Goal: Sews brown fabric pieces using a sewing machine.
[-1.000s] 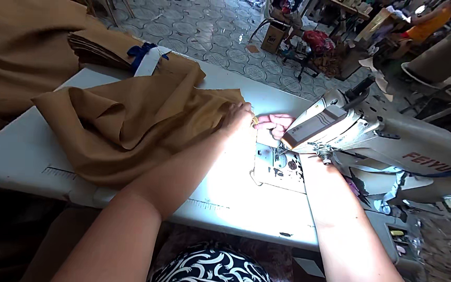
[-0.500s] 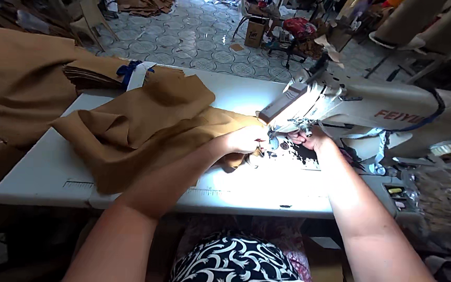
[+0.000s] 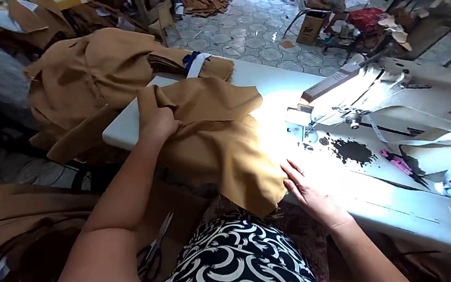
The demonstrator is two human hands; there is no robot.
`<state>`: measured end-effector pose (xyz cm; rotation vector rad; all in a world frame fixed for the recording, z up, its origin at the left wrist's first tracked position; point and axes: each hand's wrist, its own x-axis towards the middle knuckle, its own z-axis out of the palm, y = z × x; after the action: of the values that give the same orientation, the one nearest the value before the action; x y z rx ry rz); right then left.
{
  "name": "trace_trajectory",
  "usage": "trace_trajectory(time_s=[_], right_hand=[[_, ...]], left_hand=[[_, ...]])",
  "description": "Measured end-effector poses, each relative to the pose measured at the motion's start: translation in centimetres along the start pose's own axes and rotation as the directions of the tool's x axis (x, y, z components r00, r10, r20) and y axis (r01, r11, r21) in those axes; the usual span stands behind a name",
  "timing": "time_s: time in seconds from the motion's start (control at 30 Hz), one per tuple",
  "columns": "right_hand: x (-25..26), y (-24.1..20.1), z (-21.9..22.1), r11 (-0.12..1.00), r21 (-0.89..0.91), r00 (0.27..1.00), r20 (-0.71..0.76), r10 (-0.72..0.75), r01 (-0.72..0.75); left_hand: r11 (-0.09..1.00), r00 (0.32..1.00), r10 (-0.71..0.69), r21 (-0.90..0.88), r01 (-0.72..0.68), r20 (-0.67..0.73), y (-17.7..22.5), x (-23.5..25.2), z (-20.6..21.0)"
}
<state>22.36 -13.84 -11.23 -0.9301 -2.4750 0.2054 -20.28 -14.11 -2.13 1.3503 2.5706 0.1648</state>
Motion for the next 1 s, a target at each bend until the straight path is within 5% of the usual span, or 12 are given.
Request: trace_trajectory(time_s=[0.17, 0.27, 0.33, 0.4, 0.43, 0.53, 0.6, 0.77, 0.9, 1.0], right_hand=[[1.1, -3.5, 1.5, 0.995, -0.024, 0.995, -0.035, 0.093, -0.094], [3.4, -6.1, 2.1, 0.972, 0.084, 0.975, 0.049, 0.217, -0.221], [5.7, -7.0, 2.3, 0.928, 0.207, 0.944, 0.183, 0.274, -0.31], [7.8, -7.1, 3.0, 0.928, 0.274, 0.959, 0.196, 0.204, -0.253], [8.6, -7.0, 3.3, 0.953, 0.239, 0.975, 0.167, 0.148, -0.186], [10.0, -6.4, 4.2, 0.996, 0.081, 0.996, 0.086, 0.031, -0.038], [10.5, -6.8, 4.5, 0.999, 0.019, 0.995, 0.092, 0.041, -0.042], [12.3, -8.6, 7.0, 0.986, 0.063, 0.987, 0.06, 0.148, -0.152], [15.6, -12.9, 8.9, 0.983, 0.027, 0.973, 0.148, 0.175, -0.181], [19.0, -15.3, 10.5, 0.971, 0.22, 0.977, 0.207, 0.048, -0.095]], left_hand=[[0.99, 0.982, 0.09, -0.091, -0.106, -0.166, 4.6, -3.0, -2.4], [0.924, 0.924, 0.382, 0.006, -0.382, -0.031, 8.3, -7.1, -3.4], [0.738, 0.719, 0.67, -0.052, -0.673, 0.186, 8.8, -9.1, -2.7], [0.602, 0.553, 0.798, -0.303, -0.738, 0.24, 7.9, -9.6, -2.9], [0.596, 0.584, 0.794, -0.405, -0.693, 0.169, 6.9, -9.3, -3.5], [0.84, 0.898, 0.422, -0.32, -0.438, -0.121, 3.0, -4.8, -4.6], [0.938, 0.984, 0.154, -0.299, -0.175, -0.094, 0.1, -0.6, -2.9], [0.886, 0.99, 0.111, -0.461, -0.06, 0.085, -2.4, 2.0, 0.4], [0.734, 0.976, 0.151, -0.644, -0.217, -0.157, -3.5, -2.2, -1.7], [0.723, 0.953, 0.258, -0.624, -0.298, -0.156, -2.2, -3.3, -0.5]])
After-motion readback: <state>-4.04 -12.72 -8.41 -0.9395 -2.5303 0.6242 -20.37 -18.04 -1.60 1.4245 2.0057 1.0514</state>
